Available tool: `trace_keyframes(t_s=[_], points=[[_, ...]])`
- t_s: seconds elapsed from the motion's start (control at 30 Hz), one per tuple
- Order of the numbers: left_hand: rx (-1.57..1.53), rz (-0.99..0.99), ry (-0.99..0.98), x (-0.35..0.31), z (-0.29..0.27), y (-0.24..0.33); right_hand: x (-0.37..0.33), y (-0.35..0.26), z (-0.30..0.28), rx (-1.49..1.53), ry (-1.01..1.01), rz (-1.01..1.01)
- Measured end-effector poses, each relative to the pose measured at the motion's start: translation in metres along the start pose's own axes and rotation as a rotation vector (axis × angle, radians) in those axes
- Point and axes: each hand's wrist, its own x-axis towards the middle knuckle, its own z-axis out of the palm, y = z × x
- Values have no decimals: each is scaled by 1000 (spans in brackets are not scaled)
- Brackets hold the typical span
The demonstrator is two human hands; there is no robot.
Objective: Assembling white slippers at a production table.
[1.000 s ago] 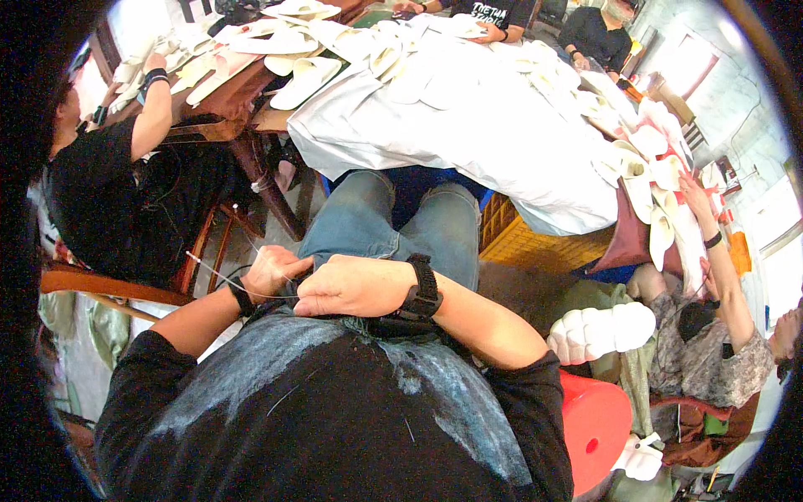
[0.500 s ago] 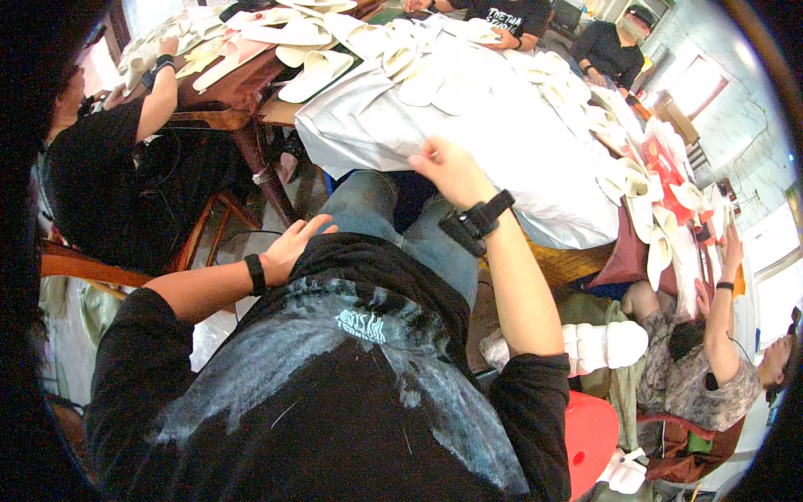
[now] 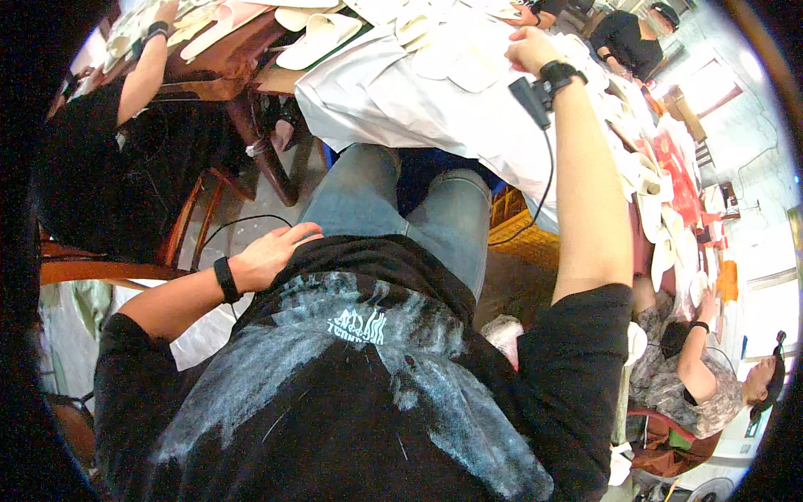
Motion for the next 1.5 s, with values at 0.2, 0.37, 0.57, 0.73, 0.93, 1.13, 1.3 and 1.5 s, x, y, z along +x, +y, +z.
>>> trace_keyframes(t_s=[0.2, 0.37, 0.57, 0.73, 0.93, 1.13, 1.3, 1.5], points=[[-441, -59, 145, 37, 18, -12, 126, 28, -53, -469, -115, -385], [-496, -295, 99, 17, 1, -4, 161, 19, -2, 258, -60, -104], [-725, -390, 99, 19, 8, -12, 95, 44, 3, 108, 60, -260], [-741, -295, 90, 26, 3, -23, 39, 45, -35, 27, 207, -226], [-576, 106, -174, 132, -77, -79, 6, 58, -51, 119, 327, -87], [-205, 102, 241, 328, -131, -110, -27, 53, -34, 178, 332, -28], [244, -147, 229, 457, -81, -165, -58, 55, -26, 68, 398, 1], [433, -186, 147, 508, -77, -163, -94, 67, -25, 3, 430, 65]])
